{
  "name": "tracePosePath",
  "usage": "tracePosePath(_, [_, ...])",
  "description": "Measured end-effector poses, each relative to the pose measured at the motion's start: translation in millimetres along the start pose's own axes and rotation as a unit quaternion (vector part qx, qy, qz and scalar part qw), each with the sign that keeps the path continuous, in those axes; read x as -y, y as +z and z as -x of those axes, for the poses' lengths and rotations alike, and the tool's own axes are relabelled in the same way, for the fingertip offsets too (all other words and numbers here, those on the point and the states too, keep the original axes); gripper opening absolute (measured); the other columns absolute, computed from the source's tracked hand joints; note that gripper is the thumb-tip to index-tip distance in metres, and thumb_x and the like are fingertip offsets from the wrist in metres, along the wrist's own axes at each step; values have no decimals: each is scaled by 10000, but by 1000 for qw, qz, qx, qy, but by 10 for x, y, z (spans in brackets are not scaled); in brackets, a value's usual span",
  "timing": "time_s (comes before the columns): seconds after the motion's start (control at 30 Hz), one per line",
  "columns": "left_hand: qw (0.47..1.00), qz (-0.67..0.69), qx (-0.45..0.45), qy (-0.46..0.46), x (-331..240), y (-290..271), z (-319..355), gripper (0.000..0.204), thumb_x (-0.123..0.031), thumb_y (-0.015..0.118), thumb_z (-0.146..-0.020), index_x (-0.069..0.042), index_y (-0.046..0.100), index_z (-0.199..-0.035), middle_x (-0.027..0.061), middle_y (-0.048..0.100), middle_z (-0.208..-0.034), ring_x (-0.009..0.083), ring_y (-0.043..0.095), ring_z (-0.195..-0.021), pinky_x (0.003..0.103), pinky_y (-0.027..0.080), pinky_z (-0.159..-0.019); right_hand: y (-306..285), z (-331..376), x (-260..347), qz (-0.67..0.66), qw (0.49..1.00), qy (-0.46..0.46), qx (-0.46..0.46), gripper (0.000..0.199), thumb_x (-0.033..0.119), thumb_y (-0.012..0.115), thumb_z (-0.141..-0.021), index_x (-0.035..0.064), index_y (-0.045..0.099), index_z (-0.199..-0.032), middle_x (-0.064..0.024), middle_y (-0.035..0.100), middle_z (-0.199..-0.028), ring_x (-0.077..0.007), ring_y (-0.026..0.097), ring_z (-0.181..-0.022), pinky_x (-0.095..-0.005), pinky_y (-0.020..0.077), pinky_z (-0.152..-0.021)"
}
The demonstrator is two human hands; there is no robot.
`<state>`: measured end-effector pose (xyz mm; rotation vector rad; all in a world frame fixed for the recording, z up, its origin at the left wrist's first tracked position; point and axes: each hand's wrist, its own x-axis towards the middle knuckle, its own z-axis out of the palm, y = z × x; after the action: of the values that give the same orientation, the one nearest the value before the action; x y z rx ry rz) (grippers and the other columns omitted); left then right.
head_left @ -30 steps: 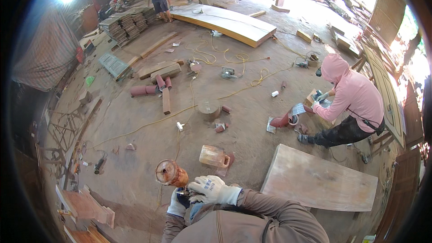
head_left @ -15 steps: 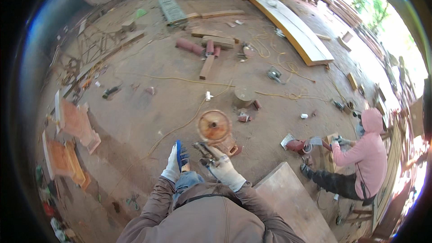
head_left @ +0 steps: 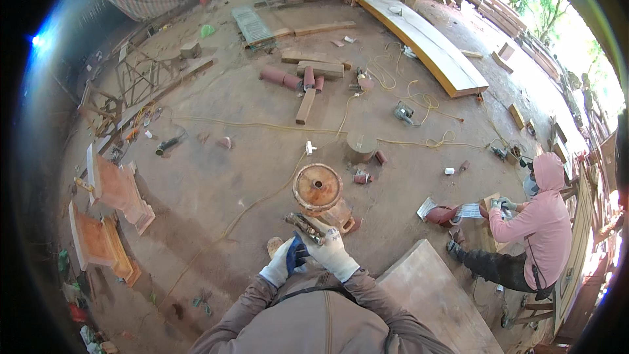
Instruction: The person prepares a spray gun by attaching a container, pouring liquid from a bottle into it, and securing the lid. They then spray a large wooden board with the finish, moving the gun across the surface to apply an even coat.
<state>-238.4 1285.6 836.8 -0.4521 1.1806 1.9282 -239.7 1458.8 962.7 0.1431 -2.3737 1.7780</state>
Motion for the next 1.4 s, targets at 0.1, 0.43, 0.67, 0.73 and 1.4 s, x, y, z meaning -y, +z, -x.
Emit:
tracePosePath(0.1, [996,47,79,6,189,-139,-151,380,-434,444,-1052,-161,591,-1272,15,689,-1134,183,657,-984,379,553,-818,24,2,47,-16,999,-8,-26,400,101,735,-854,46,666,-1245,-162,718,-1135,-300,684,-1105,-357,524,-942])
tracePosePath(0.43, [995,87,33,-33,70,101,-11,357,-397,494,-1047,-114,618,-1226,30,673,-1072,146,634,-890,290,524,-750,-138,208,-16,20,998,29,-50,297,9,701,-873,-14,687,-1169,-124,734,-1129,-201,708,-1027,-321,514,-933])
tracePosePath(0.67, [996,78,21,-41,-42,321,56,350,-441,531,-1023,-133,631,-1155,10,664,-1011,149,637,-865,296,506,-724,-199,143,-23,3,997,29,-69,314,14,695,-869,-8,678,-1182,-153,732,-1068,-244,709,-998,-337,532,-881])
tracePosePath(0.73, [996,78,21,-23,-152,387,111,318,-456,540,-1018,-164,647,-1085,-24,659,-937,125,626,-810,279,489,-673,-145,188,-58,-19,995,52,-87,303,5,691,-870,-8,684,-1172,-148,733,-1064,-233,707,-998,-329,528,-884])
tracePosePath(1.4, [981,164,41,101,-488,563,10,684,-653,418,-995,-75,564,-1329,50,673,-1151,170,633,-966,329,522,-829,-95,191,-169,-54,994,81,-53,353,-46,638,-899,-51,628,-1252,-135,705,-1173,-184,663,-1100,-303,517,-955])
